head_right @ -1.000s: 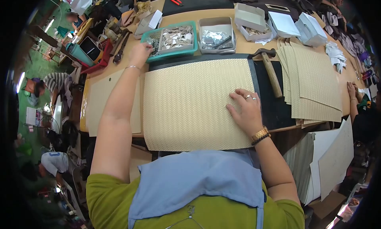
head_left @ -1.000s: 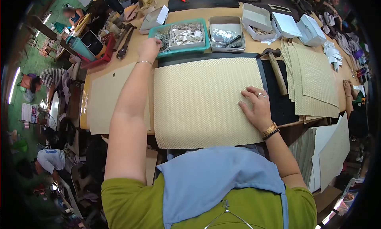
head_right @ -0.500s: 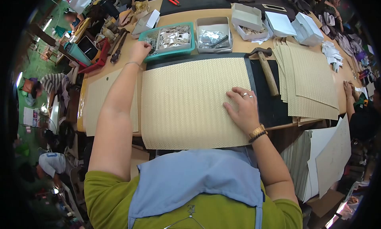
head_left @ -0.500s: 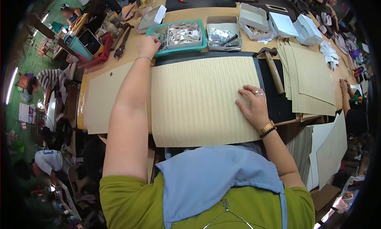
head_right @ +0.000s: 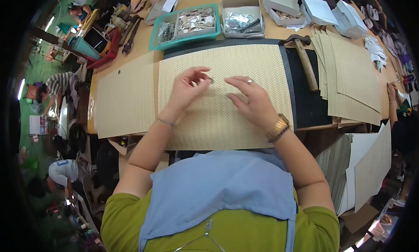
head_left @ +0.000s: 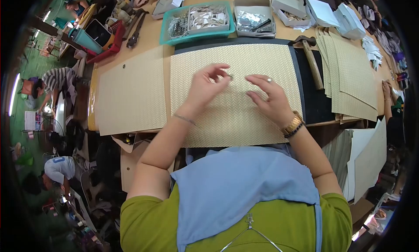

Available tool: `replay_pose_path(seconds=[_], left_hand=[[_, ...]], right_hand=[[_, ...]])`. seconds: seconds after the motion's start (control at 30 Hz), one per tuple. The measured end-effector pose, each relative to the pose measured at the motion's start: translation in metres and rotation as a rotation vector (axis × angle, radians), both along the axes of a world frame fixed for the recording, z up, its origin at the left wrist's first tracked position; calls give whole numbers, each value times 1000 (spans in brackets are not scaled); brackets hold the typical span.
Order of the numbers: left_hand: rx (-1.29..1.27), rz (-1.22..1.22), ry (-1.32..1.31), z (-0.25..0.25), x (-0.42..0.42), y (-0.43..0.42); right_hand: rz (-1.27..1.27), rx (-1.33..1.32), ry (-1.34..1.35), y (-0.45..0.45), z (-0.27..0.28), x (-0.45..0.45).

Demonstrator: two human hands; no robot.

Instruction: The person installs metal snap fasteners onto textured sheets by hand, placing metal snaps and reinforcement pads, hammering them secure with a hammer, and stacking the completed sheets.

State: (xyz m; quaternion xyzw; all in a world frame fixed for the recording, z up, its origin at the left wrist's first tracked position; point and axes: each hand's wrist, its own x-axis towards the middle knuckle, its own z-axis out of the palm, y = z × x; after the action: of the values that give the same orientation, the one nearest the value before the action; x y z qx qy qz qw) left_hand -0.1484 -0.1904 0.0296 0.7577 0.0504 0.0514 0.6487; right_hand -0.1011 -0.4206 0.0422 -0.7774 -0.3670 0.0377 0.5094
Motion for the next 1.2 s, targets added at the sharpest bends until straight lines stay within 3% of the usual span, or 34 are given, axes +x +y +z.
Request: replay_pose_path(seconds=[0.1,0.2,0.3,0.5,0.6,0.63,0.73,0.97,1.07,1.2], left_hand=[[-333,-37,85,-1,-7,-22],[-462,-1,134,0,-5,-23],[-518,5,133,1,0,-19],[-374,41,283,6,32,1],[8,12,26,-20,62,13],[528,67,-128,-20,68,18],[1126,108,-253,-27,76,22],[925,-33,-107,-22,96,37],[415,-45,100,-22,102,39],[234,-66,196,-24,106,41]], right_hand=[[102,134,120,20,-12,3],[54,283,308,27,-20,4],[52,269,172,31,-21,10],[13,177,123,47,-25,44],[-45,128,214,56,-33,75],[-57,172,242,59,-39,86],[-136,166,346,62,-52,103],[-110,193,290,64,-59,103],[-112,190,279,65,-56,102],[-134,152,262,66,-50,98]])
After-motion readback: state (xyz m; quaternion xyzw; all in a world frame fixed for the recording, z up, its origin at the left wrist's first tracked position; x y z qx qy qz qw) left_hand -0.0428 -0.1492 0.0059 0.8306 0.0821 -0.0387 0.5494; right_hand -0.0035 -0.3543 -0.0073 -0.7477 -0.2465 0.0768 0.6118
